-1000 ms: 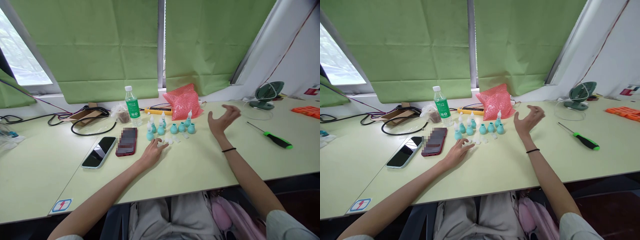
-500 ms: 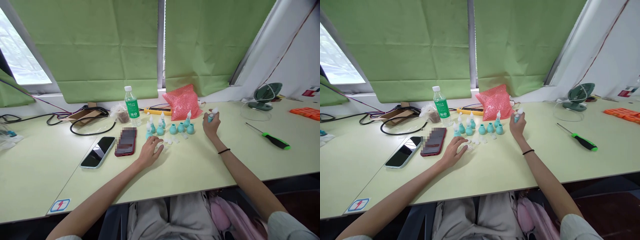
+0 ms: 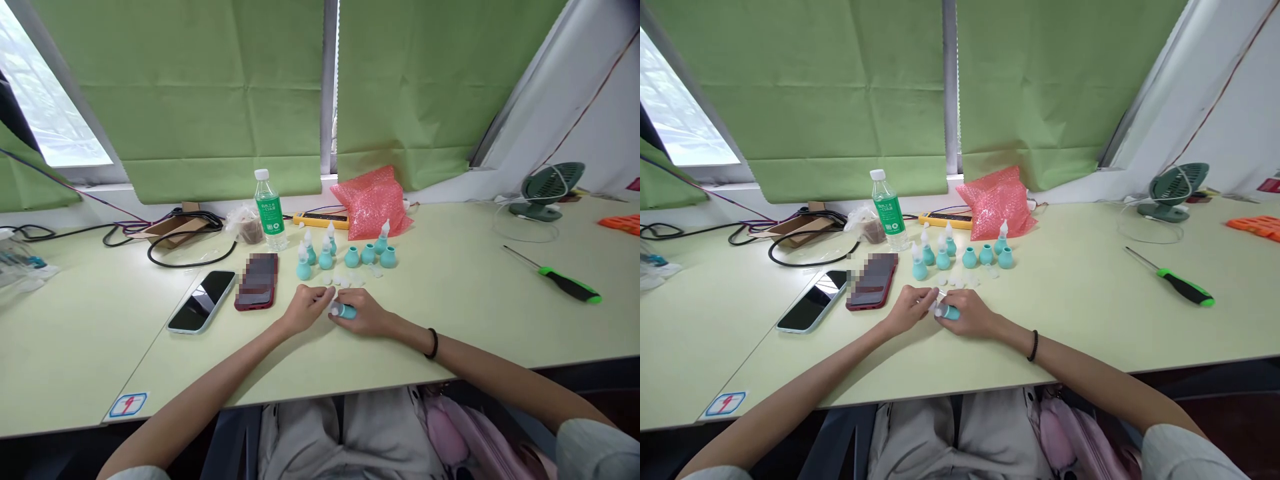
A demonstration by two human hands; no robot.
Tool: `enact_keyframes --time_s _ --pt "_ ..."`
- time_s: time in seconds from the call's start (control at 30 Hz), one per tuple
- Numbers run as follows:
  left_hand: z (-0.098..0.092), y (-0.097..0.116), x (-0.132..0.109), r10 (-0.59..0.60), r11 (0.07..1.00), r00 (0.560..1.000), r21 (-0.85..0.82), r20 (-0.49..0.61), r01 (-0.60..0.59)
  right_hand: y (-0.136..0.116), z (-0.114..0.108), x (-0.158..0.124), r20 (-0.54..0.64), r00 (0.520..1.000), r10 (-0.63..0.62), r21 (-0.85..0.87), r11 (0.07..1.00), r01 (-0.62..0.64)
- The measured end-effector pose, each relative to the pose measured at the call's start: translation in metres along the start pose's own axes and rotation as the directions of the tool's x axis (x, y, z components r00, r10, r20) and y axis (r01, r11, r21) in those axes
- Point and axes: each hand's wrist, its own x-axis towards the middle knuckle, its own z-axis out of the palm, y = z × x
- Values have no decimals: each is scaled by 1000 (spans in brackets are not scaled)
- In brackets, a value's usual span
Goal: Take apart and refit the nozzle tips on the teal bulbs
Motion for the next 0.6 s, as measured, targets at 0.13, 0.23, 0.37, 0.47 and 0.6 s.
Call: enact_keyframes --time_s 0.13,0.23,0.37,0.47,0.6 --pt "-3 -6 6 -178 927 980 -319 91 198 -3 -2 2 3 999 39 81 996 -39" --pt "-7 -12 10 -243 903 970 -367 -4 224 1 -4 1 7 992 127 183 975 -126" --pt "-9 -19 11 -114 993 947 2 -299 120 4 -9 3 144 957 250 462 838 -289" --pt "-8 -26 11 30 970 950 239 -312 48 2 -10 5 227 935 273 584 730 -355" --pt "-3 -38 12 70 948 975 319 -213 2 1 -9 5 313 898 311 648 621 -441"
